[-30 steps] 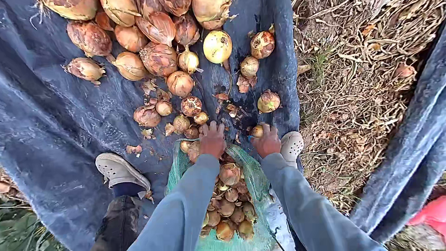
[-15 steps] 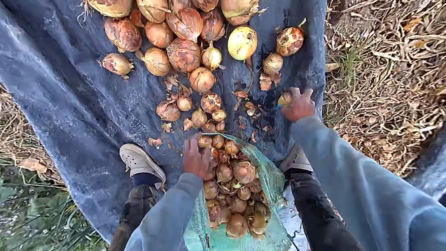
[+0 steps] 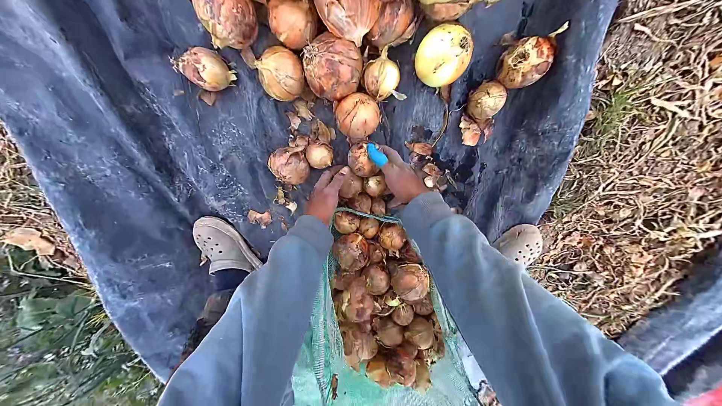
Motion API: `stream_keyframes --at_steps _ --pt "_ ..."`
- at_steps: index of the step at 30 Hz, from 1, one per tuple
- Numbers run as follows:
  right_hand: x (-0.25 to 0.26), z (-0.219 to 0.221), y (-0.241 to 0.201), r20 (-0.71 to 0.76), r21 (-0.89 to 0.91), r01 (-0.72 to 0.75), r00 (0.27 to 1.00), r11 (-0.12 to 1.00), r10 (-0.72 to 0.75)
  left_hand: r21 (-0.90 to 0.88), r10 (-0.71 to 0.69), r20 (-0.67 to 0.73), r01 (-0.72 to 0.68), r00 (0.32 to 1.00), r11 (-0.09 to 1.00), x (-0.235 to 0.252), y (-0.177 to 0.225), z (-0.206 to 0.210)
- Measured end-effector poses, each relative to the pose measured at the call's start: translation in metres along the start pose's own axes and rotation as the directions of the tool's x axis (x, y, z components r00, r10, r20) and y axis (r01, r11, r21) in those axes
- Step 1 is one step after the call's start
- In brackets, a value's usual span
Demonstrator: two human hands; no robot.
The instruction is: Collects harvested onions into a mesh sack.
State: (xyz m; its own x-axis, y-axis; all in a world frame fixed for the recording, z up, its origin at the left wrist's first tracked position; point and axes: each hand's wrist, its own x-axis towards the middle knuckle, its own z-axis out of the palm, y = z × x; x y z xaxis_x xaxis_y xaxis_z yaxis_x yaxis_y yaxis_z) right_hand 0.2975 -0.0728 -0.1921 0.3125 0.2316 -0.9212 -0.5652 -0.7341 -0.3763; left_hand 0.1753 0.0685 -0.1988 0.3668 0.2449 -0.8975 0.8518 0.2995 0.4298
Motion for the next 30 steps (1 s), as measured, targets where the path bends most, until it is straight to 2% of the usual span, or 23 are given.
stream_keyframes --at_steps 3,6,7,9,11,13,14,15,16,17,19,23,24,26,28,30 --pt "0.002 0.020 0.018 -0.032 0.022 0.035 0.999 0.999 -0.034 0.052 -0.006 0.122 0.000 0.993 0.999 -0.010 0.012 0.005" --pt "-0.023 0.006 0.040 -0.034 0.148 0.015 0.999 0.989 -0.010 0.145 0.106 0.178 -0.133 0.978 0.980 -0.014 0.003 0.017" --pt "-0.038 -0.001 0.045 -0.012 0.275 0.009 1.000 0.961 -0.006 0.172 0.132 0.209 -0.169 0.969 0.971 -0.025 0.007 0.019" --pt "-0.086 -0.001 0.043 0.067 0.531 -0.130 0.992 0.837 0.111 0.243 0.126 0.293 -0.201 0.948 0.949 -0.068 0.020 0.019" --pt "-0.147 0.005 0.065 0.108 0.558 -0.192 0.981 0.807 0.159 0.363 0.017 0.452 -0.202 0.892 0.910 -0.123 0.015 0.009" --pt "-0.196 0.009 0.100 0.231 0.318 -0.247 0.957 0.915 0.178 0.531 -0.128 0.571 -0.246 0.811 0.811 -0.156 0.005 -0.012" --pt "-0.209 0.007 0.114 0.323 0.104 -0.208 0.932 0.973 0.165 0.594 -0.109 0.543 -0.290 0.832 0.750 -0.164 0.004 -0.025" --pt "-0.216 0.006 0.124 0.373 -0.085 -0.108 0.918 0.990 0.132 0.655 0.000 0.443 -0.323 0.897 0.683 -0.164 0.005 -0.039" --pt "-0.216 0.004 0.125 0.353 -0.191 -0.026 0.931 0.981 0.094 0.709 0.150 0.316 -0.339 0.937 0.619 -0.153 0.009 -0.051" --pt "-0.210 0.001 0.119 0.281 -0.240 0.029 0.959 0.970 0.041 0.753 0.292 0.203 -0.340 0.935 0.563 -0.132 0.018 -0.061" --pt "-0.181 -0.001 0.097 0.133 -0.297 0.050 0.991 0.954 -0.011 0.816 0.447 0.071 -0.310 0.892 0.488 -0.076 0.036 -0.069" --pt "-0.096 0.022 0.067 0.088 -0.520 0.141 0.990 0.843 -0.112 0.920 0.407 -0.057 -0.111 0.912 0.377 0.008 0.047 -0.050" --pt "-0.079 0.027 0.067 0.099 -0.580 0.147 0.989 0.802 -0.109 0.926 0.405 -0.091 -0.072 0.910 0.371 0.015 0.046 -0.046" --pt "-0.060 0.033 0.070 0.118 -0.662 0.117 0.992 0.741 -0.052 0.874 0.369 -0.096 -0.099 0.924 0.476 0.017 0.045 -0.043" --pt "-0.057 0.038 0.084 0.122 -0.682 0.109 0.992 0.723 -0.034 0.713 0.366 0.026 -0.274 0.930 0.645 0.001 0.035 -0.044" --pt "-0.067 0.037 0.093 0.132 -0.670 0.129 0.990 0.731 -0.054 0.566 0.325 0.242 -0.405 0.914 0.718 -0.027 0.024 -0.030"
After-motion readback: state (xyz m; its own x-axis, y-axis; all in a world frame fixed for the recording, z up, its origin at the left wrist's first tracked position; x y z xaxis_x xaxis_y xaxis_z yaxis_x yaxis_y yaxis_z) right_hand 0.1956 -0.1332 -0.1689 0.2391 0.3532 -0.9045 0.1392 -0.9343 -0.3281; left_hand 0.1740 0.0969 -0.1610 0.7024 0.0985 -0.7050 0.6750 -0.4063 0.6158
